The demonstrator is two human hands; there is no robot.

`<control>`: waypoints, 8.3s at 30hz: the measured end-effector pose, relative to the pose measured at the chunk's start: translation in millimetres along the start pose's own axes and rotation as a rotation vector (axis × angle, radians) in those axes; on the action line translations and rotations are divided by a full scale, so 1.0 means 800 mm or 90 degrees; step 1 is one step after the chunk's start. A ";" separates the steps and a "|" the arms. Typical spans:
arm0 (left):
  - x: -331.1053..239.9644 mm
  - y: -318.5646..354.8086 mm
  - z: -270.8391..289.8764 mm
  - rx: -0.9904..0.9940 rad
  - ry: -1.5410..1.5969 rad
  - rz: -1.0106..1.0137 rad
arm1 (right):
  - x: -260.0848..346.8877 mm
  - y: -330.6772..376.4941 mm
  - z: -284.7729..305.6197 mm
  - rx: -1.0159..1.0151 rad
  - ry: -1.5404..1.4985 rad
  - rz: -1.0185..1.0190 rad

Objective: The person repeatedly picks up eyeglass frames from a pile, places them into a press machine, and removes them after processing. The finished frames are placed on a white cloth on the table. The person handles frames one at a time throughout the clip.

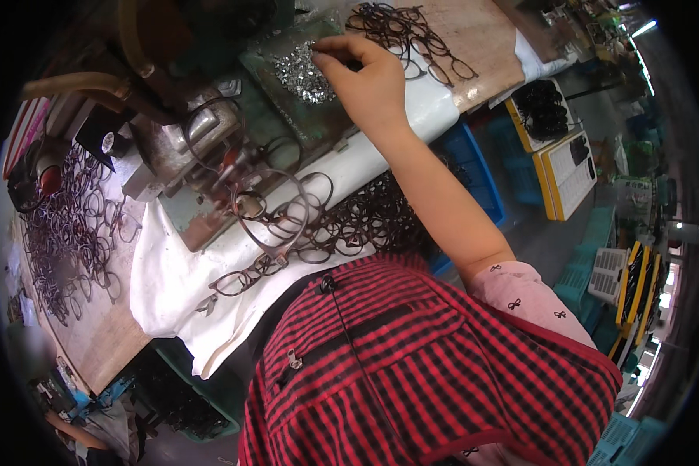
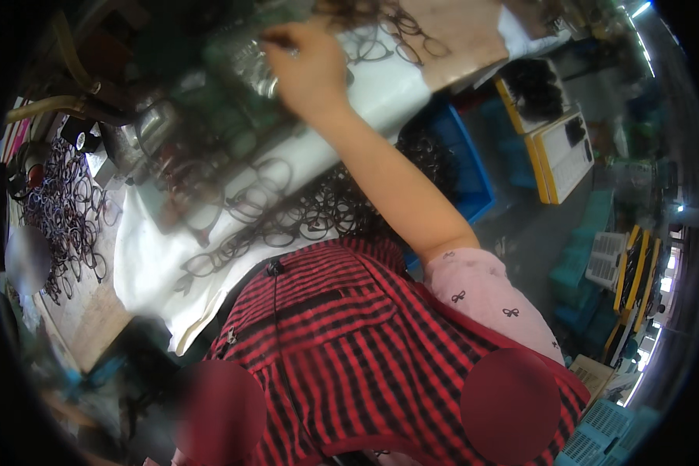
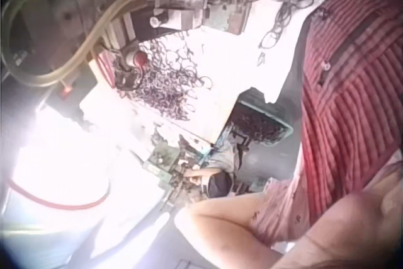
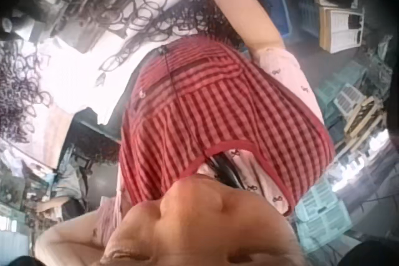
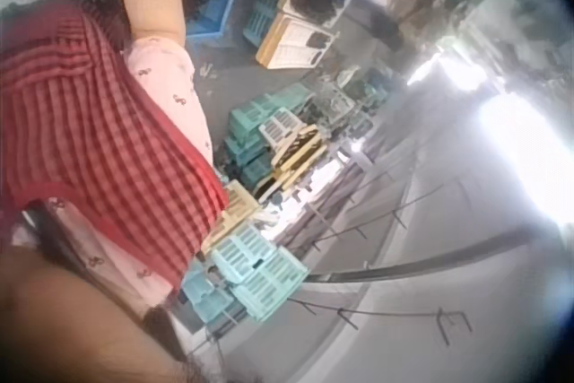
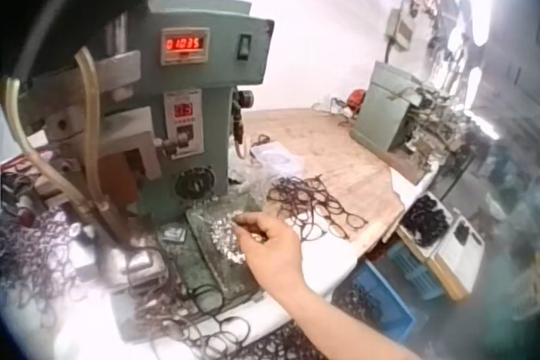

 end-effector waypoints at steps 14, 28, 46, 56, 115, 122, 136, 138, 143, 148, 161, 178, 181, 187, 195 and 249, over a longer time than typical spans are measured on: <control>0.016 -0.001 0.007 0.027 -0.025 0.021 | 0.122 -0.011 -0.054 0.225 -0.179 0.070; 0.101 0.008 0.038 -0.155 0.048 0.311 | 0.149 0.019 -0.080 0.288 -0.533 -0.242; -0.004 -0.100 -0.050 -0.559 0.793 -0.065 | 0.147 0.024 -0.084 0.257 -0.614 -0.298; 0.023 -0.147 -0.076 -0.686 0.584 0.032 | 0.181 0.027 -0.055 0.272 -0.502 -0.137; 0.001 -0.114 -0.186 0.384 1.047 0.280 | 0.111 -0.006 -0.076 0.287 -0.215 0.020; 0.025 -0.138 -0.214 0.386 0.925 0.155 | 0.150 0.002 -0.076 0.330 -0.485 -0.160; 0.021 -0.153 -0.057 -0.557 0.238 0.179 | 0.145 0.022 -0.088 0.257 -0.549 -0.205; 0.025 -0.161 -0.057 -0.623 0.299 0.208 | 0.148 0.022 -0.086 0.250 -0.540 -0.205; 0.016 -0.149 -0.059 -0.578 0.404 0.204 | 0.168 0.026 -0.066 0.257 -0.489 -0.160; -0.062 -0.080 -0.110 0.033 1.110 0.298 | 0.090 0.019 0.030 0.219 0.129 0.170; -0.049 -0.156 -0.193 0.078 1.135 0.630 | 0.007 -0.023 -0.004 0.067 0.302 0.126; 0.107 -0.047 -0.121 -0.537 0.316 0.443 | 0.020 -0.006 0.005 0.133 -0.015 -0.005; 0.206 -0.078 -0.141 -0.360 -0.018 0.376 | 0.055 -0.020 -0.021 0.174 -0.025 0.016; 0.333 -0.036 -0.243 -0.032 0.188 0.331 | 0.029 -0.005 0.000 0.133 0.014 -0.051; 0.253 -0.002 -0.219 -0.254 0.063 0.418 | 0.094 0.009 0.024 0.217 -0.042 0.023; 0.001 -0.135 -0.096 -0.600 0.551 0.088 | 0.144 0.036 -0.075 0.233 -0.337 0.001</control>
Point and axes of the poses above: each hand's wrist, its own y-axis away from the middle knuckle, its own z-axis out of the back of the hand, x = y × z, the point moved 3 cm from there along -y, towards the middle knuckle, and after that the axes turned 2 degrees about z, right-handed, at the moved point
